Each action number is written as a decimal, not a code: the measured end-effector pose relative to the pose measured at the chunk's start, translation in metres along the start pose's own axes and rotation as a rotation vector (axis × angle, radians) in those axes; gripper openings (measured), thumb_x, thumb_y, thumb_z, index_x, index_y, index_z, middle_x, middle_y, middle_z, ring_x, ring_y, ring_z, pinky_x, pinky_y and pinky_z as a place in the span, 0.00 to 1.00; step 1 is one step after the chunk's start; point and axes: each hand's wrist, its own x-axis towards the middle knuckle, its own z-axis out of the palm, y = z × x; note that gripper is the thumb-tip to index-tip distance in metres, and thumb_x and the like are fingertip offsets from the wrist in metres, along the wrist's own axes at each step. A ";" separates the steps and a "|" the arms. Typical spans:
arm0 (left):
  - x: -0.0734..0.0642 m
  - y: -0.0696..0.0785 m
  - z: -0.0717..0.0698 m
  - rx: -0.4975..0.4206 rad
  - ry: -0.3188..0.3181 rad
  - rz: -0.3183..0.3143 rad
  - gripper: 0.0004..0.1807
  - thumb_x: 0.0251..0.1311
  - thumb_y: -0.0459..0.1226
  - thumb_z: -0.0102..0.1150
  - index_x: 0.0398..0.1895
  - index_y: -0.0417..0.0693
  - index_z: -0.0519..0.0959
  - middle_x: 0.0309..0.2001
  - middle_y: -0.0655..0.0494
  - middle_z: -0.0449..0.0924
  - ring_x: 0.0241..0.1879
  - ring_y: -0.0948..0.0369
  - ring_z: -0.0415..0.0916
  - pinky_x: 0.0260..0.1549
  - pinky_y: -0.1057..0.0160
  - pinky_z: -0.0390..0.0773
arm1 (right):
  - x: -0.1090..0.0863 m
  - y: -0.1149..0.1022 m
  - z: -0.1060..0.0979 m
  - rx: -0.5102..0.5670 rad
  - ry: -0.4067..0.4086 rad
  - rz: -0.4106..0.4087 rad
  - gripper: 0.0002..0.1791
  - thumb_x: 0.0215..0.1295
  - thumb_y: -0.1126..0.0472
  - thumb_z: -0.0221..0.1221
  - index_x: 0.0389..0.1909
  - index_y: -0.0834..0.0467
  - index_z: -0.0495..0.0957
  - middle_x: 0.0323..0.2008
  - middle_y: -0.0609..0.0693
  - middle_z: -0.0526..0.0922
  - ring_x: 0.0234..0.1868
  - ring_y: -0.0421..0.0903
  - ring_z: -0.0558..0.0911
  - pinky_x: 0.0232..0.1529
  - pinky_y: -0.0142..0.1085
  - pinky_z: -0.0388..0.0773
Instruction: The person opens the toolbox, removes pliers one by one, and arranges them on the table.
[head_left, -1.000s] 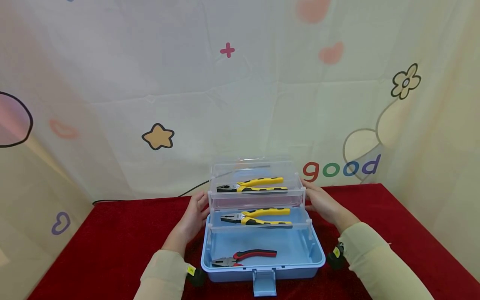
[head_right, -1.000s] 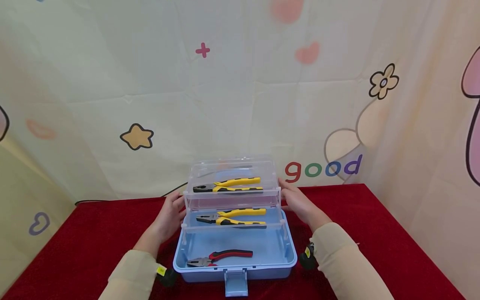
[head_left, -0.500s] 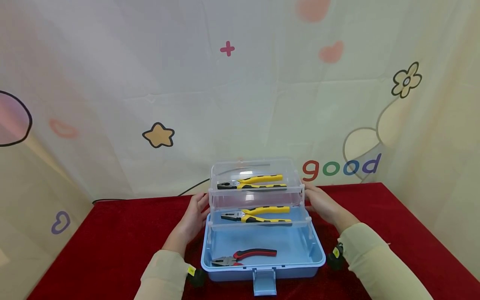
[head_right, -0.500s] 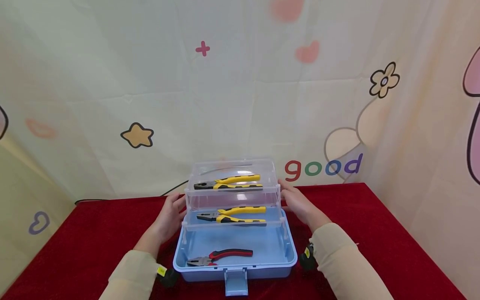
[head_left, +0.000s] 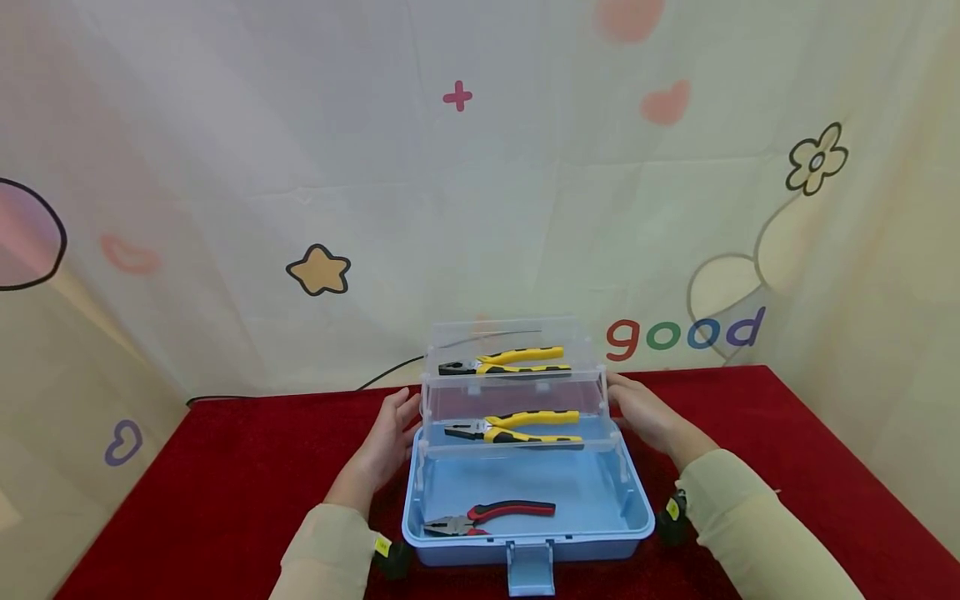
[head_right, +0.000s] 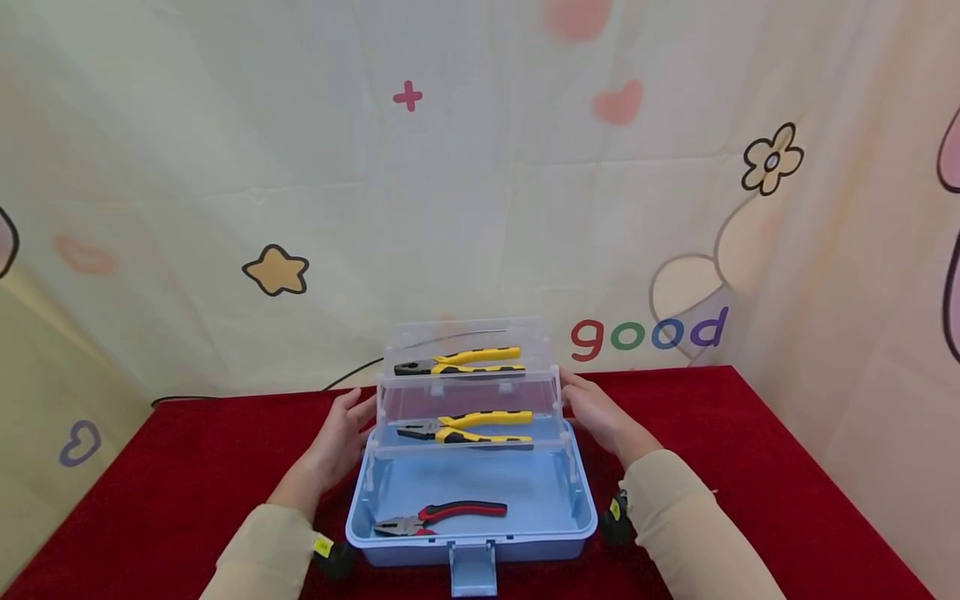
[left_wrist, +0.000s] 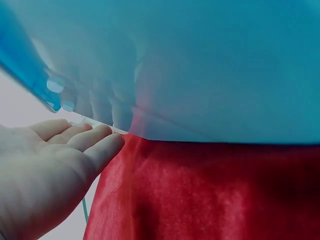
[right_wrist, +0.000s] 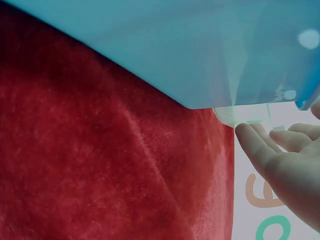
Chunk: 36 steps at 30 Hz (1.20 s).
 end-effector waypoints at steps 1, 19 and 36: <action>0.000 0.000 0.000 0.003 0.001 0.002 0.45 0.61 0.68 0.29 0.76 0.53 0.44 0.76 0.50 0.41 0.73 0.44 0.45 0.69 0.41 0.50 | 0.000 0.000 0.000 -0.002 0.004 -0.001 0.32 0.72 0.56 0.42 0.75 0.48 0.47 0.73 0.55 0.54 0.70 0.61 0.58 0.63 0.57 0.66; -0.007 0.000 0.000 0.021 0.004 -0.006 0.46 0.61 0.68 0.29 0.76 0.53 0.44 0.76 0.49 0.42 0.73 0.43 0.46 0.69 0.41 0.50 | 0.003 0.003 0.003 -0.039 0.019 0.006 0.33 0.70 0.56 0.44 0.74 0.49 0.47 0.73 0.57 0.52 0.70 0.63 0.56 0.63 0.60 0.64; -0.018 0.000 0.006 0.138 0.050 0.006 0.40 0.62 0.64 0.35 0.74 0.56 0.53 0.75 0.48 0.47 0.71 0.45 0.52 0.68 0.43 0.56 | -0.002 0.005 0.002 -0.117 0.038 -0.011 0.33 0.71 0.48 0.45 0.73 0.53 0.51 0.70 0.60 0.58 0.65 0.62 0.65 0.58 0.53 0.73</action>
